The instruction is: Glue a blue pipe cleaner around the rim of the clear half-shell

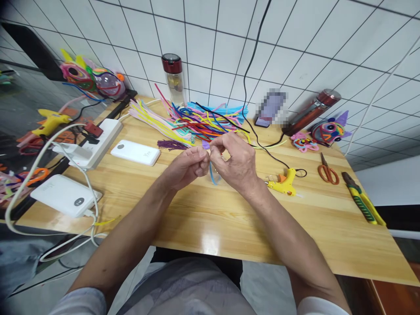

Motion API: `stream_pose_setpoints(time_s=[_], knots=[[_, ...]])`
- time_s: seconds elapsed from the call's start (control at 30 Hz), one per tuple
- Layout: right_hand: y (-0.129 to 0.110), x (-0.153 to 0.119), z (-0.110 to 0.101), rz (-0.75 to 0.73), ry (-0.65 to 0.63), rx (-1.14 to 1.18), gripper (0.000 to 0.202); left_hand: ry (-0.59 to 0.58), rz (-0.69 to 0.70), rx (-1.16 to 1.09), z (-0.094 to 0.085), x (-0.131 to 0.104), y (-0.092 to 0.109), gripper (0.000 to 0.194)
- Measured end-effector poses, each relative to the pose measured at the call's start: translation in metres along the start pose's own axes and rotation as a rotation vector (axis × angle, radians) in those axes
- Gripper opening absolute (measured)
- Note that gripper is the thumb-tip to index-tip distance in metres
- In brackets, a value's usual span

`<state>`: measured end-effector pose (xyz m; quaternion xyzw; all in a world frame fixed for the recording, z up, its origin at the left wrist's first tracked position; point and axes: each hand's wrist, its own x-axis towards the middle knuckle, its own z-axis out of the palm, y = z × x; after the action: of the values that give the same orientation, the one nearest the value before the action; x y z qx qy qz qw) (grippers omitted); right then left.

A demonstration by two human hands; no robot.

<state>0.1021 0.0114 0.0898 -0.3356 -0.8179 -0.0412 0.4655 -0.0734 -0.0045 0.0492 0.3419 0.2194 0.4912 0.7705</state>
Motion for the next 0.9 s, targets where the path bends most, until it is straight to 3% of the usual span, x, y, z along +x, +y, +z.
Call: stream_pose_setpoints(time_s=[0.33, 0.63, 0.9], knots=[[-0.007, -0.01, -0.002, -0.061, -0.053, -0.017, 0.016, 0.011, 0.039, 0.009, 0.0, 0.001, -0.001, 0.054], [-0.002, -0.012, 0.004, -0.141, -0.035, -0.165, 0.018, 0.012, 0.023, 0.031, 0.0, 0.001, -0.002, 0.055], [0.003, -0.006, -0.001, -0.006, -0.028, -0.076, 0.018, -0.027, -0.023, 0.031, 0.002, -0.003, 0.001, 0.053]])
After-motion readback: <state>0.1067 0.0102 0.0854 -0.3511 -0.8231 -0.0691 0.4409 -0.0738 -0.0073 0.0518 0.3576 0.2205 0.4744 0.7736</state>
